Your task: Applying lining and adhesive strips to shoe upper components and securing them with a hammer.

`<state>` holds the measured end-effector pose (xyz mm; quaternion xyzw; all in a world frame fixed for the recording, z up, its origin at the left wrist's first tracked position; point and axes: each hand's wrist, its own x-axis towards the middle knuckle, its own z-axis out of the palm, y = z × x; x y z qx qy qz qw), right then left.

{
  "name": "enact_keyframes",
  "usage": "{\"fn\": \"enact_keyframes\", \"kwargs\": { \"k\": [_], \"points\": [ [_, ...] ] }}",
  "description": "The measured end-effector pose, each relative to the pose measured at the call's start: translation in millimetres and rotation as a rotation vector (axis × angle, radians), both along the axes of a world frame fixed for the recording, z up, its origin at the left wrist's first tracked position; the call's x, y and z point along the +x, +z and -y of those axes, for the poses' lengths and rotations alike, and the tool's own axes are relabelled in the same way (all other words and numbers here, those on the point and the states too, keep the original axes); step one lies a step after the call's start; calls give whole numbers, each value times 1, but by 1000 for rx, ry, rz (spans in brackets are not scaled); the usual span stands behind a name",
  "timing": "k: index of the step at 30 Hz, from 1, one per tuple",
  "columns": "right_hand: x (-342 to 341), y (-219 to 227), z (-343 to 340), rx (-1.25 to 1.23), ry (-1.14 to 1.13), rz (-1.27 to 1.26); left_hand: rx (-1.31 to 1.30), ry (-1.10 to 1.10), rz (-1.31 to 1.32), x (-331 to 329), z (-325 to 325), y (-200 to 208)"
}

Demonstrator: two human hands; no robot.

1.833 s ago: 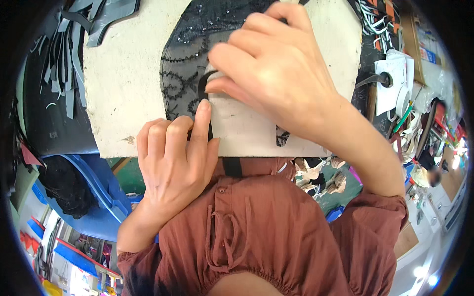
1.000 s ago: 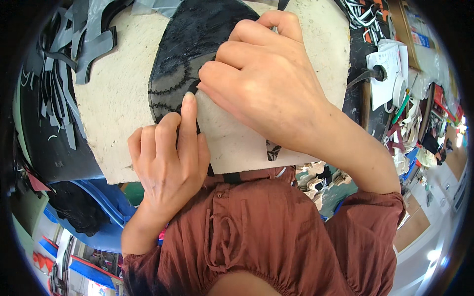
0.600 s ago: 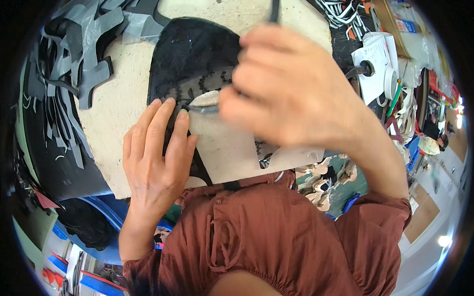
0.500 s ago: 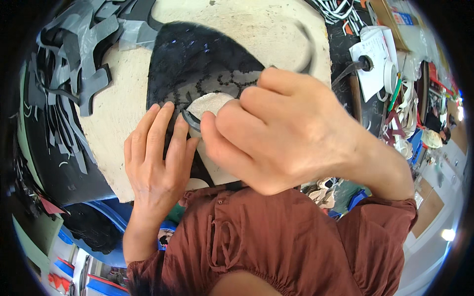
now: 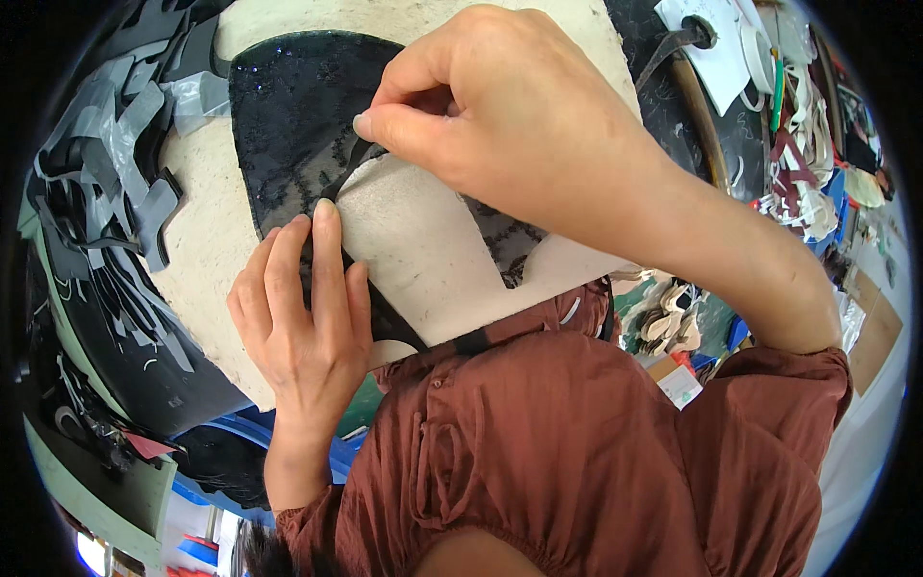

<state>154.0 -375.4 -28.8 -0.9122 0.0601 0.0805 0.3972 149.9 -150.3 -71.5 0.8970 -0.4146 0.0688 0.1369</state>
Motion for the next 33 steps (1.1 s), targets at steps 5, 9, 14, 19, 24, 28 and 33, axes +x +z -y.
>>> {"fn": "enact_keyframes", "kwargs": {
  "k": [5,9,14,19,24,28,33],
  "points": [
    [-9,-14,0,90,-76,53,38,-32,-18,0,-3,0],
    [-7,-10,-1,67,-31,51,65,-27,-24,-1,-4,5],
    [-9,-14,1,195,-117,-94,69,-18,-40,2,-2,3],
    [-9,-14,2,280,-198,-235,104,-32,-37,7,2,6],
    [-13,-14,4,341,-244,-249,140,-49,-21,13,7,7],
    [-15,-14,3,346,-251,-233,153,-83,0,14,12,12],
    [-22,-12,5,255,-253,-190,188,-100,-31,18,20,12]
  ]
}}
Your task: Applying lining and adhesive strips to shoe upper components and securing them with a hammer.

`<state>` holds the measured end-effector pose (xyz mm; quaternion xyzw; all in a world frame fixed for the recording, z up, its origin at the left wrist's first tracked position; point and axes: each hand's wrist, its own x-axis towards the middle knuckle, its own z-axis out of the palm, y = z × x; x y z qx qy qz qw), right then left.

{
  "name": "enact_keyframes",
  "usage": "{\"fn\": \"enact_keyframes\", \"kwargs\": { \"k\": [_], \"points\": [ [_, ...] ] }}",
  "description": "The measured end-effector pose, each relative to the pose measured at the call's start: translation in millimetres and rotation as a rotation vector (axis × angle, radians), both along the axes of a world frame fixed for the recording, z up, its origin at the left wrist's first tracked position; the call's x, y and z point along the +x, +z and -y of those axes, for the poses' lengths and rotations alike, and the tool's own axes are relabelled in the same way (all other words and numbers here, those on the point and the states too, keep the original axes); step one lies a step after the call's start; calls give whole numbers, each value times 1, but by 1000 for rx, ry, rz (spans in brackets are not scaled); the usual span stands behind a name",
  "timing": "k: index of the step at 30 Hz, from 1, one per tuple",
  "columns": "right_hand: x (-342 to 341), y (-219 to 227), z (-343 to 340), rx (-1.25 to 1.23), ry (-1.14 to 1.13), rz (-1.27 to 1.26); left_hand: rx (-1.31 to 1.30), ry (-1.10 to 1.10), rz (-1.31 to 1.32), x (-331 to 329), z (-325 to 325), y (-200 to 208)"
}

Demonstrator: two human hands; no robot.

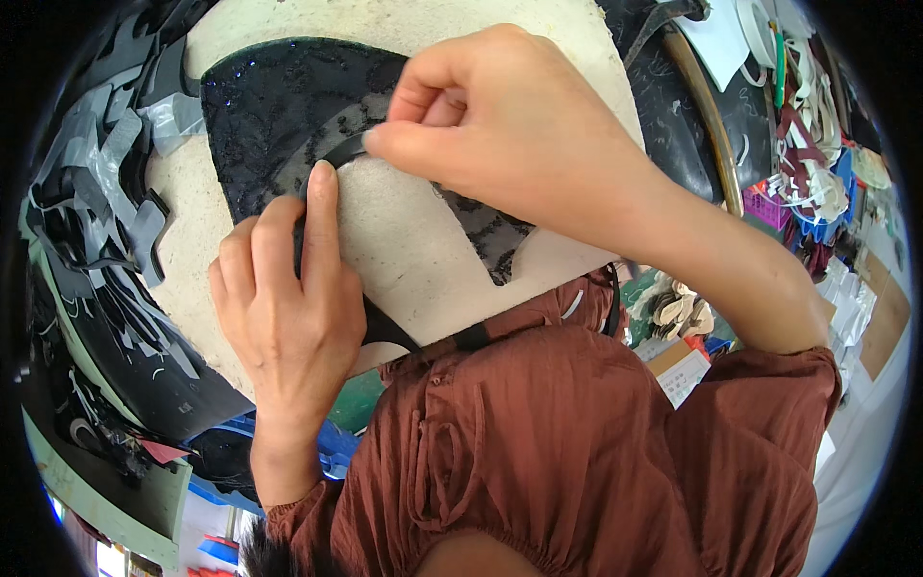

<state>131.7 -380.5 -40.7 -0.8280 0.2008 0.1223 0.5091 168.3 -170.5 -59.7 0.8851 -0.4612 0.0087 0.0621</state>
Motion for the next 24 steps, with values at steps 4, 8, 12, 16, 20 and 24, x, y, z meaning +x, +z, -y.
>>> {"fn": "enact_keyframes", "kwargs": {
  "k": [4,8,12,16,20,24],
  "points": [
    [-12,3,5,92,-16,-40,-116,-69,92,3,-2,-12],
    [-13,2,4,68,-26,-54,-64,-63,89,5,3,-7],
    [-16,-1,1,72,-37,-16,-63,-79,102,8,4,-7],
    [-16,0,-1,14,-26,-27,-90,-106,77,10,4,-7],
    [-18,0,0,-51,-8,-33,34,-113,15,9,12,5],
    [-21,25,5,165,-119,-163,-122,-152,105,4,19,-8]
  ]
}}
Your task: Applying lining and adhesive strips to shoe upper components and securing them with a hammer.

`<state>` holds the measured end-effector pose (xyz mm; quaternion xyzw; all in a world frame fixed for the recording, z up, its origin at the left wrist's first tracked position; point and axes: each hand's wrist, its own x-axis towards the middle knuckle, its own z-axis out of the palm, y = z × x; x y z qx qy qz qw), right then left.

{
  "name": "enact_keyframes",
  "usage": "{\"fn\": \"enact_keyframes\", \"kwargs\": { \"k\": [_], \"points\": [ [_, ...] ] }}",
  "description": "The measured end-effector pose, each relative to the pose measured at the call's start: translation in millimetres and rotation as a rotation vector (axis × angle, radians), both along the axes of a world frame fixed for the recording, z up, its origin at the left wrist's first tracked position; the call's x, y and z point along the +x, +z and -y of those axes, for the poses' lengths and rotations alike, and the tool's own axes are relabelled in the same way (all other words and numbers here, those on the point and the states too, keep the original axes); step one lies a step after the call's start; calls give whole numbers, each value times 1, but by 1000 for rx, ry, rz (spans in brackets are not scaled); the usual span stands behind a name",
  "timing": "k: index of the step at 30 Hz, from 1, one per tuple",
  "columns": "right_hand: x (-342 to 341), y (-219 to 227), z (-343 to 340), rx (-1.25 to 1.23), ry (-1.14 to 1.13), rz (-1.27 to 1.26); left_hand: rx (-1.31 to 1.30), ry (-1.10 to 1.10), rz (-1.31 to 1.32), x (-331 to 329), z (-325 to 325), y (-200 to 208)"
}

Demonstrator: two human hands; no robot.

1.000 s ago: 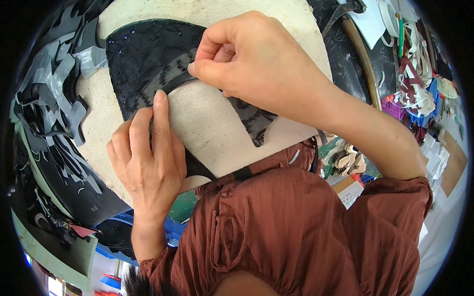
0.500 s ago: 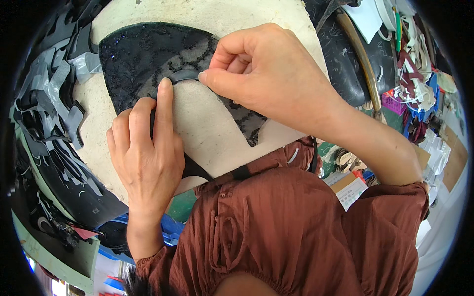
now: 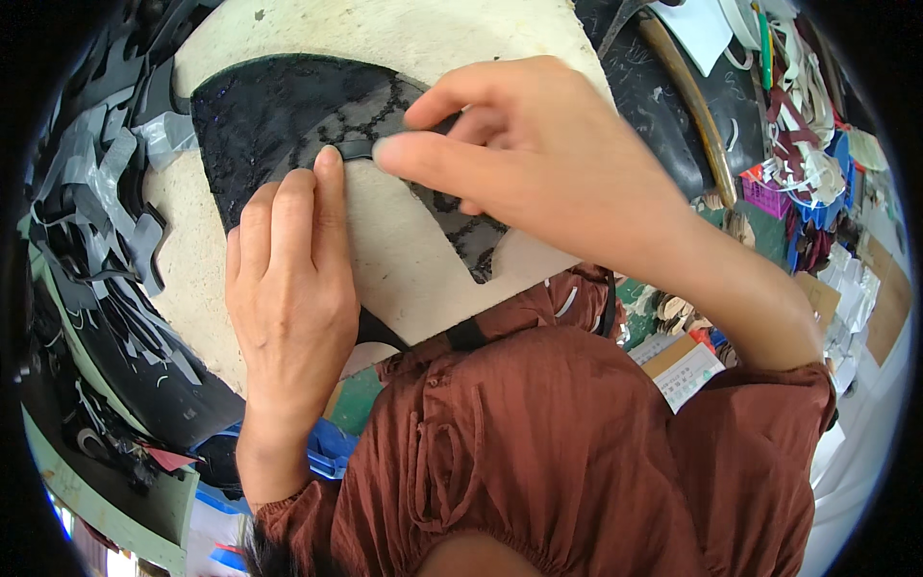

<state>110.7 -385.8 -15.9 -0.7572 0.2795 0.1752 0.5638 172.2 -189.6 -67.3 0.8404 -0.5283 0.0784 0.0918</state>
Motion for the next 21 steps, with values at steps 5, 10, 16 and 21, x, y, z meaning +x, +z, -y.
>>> {"fn": "enact_keyframes", "kwargs": {
  "k": [5,10,16,21],
  "points": [
    [-41,19,10,-106,122,-5,0,-43,-4,6,-2,1],
    [-54,33,6,262,-79,-100,8,-54,18,6,0,1],
    [-87,19,8,-391,193,323,23,-53,44,4,0,3],
    [-88,4,13,-1047,390,660,6,-59,28,5,-2,2]
  ]
}}
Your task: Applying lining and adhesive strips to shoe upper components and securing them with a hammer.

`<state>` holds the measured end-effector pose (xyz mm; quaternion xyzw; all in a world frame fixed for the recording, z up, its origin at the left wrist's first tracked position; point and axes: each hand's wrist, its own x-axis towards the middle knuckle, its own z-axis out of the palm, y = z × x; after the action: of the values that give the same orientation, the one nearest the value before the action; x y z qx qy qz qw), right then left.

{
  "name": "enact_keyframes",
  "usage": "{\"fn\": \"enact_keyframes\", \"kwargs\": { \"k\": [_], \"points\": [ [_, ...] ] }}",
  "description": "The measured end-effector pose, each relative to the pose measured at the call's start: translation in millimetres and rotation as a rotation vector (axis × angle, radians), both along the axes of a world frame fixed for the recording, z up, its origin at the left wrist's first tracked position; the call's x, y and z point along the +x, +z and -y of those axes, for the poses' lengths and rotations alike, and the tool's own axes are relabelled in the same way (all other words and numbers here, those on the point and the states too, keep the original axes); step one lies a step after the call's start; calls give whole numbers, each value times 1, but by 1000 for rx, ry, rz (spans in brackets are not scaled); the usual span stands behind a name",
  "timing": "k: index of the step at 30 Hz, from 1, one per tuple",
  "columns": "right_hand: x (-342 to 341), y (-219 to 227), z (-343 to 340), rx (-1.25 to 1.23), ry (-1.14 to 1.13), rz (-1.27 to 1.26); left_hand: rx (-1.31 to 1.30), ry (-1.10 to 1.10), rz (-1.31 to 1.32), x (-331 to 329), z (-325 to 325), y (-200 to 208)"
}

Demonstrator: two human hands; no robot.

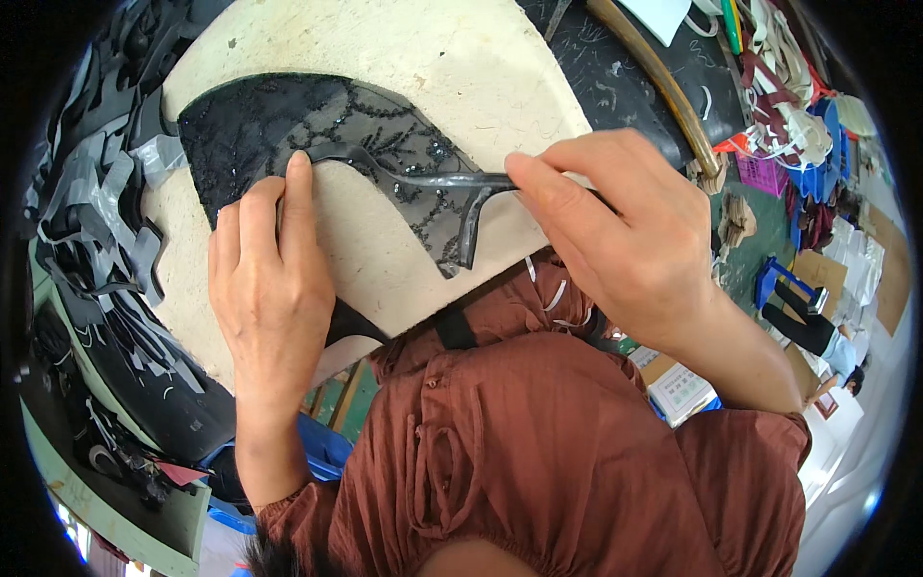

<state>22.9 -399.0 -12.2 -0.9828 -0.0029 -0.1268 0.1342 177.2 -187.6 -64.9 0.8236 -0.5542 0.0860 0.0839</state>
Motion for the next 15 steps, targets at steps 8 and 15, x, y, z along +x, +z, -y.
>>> {"fn": "enact_keyframes", "kwargs": {
  "k": [8,15],
  "points": [
    [-4,29,-17,875,-432,-573,44,19,21,-3,3,2],
    [-13,10,-35,1274,-631,-727,26,6,-22,-5,4,4]
  ]
}}
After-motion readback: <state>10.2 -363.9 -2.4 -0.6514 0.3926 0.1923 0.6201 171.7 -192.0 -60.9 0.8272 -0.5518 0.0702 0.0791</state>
